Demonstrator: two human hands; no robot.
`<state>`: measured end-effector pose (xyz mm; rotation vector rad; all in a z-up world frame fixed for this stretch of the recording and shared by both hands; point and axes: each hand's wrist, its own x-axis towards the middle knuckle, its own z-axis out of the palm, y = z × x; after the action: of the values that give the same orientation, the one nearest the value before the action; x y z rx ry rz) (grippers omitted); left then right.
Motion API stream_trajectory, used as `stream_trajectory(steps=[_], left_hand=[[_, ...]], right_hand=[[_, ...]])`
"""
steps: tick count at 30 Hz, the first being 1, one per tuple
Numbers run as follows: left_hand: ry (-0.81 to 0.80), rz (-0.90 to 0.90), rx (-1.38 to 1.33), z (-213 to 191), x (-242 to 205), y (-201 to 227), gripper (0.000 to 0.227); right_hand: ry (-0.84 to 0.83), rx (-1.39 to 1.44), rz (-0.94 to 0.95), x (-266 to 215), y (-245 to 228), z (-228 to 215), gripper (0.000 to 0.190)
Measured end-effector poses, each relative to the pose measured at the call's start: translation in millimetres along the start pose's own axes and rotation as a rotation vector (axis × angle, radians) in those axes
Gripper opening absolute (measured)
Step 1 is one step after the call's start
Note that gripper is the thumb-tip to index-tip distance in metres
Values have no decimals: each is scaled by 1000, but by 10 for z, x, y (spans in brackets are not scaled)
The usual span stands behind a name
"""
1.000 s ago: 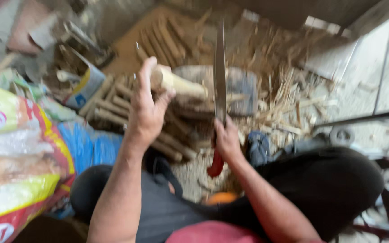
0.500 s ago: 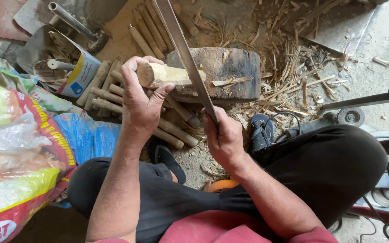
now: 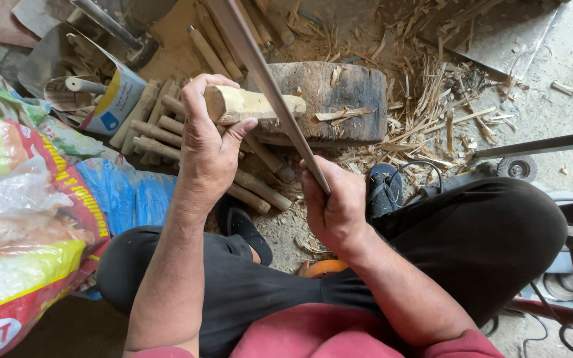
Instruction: The person is sitting on the floor and using a knife to carve a cylindrical wooden stick. They repeatedly shave off thin layers of wood, rotating the stick to shape it evenly.
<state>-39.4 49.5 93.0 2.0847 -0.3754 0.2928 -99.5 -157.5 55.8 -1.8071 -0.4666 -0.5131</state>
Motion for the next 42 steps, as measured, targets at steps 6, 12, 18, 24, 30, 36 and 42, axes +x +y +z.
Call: stream_trajectory(steps=[6,12,18,24,30,36,42], left_hand=[[-31,-28,5,69,85,-12,53],[3,17,17,85,-17,-16,64],[4,43,25,68,155,104,59],[-1,62,8,80,2,48,60],[16,57,95,63,114,103,64],[-8,25,-16,73,-22,75,58],[38,60,122,48,90,105,65]], right_hand=[[-252,-103,326,122,96,88,7],[44,-24,-30,47,-2,-4,3],[-290,-135,420,184,100,74,5],[-5,-44,5,68,23,-20,6],[-304,6,552,239,98,71,1],[-13,-97,-130,-3,39,-101,6],[-258,-123,473,305,170,117,7]])
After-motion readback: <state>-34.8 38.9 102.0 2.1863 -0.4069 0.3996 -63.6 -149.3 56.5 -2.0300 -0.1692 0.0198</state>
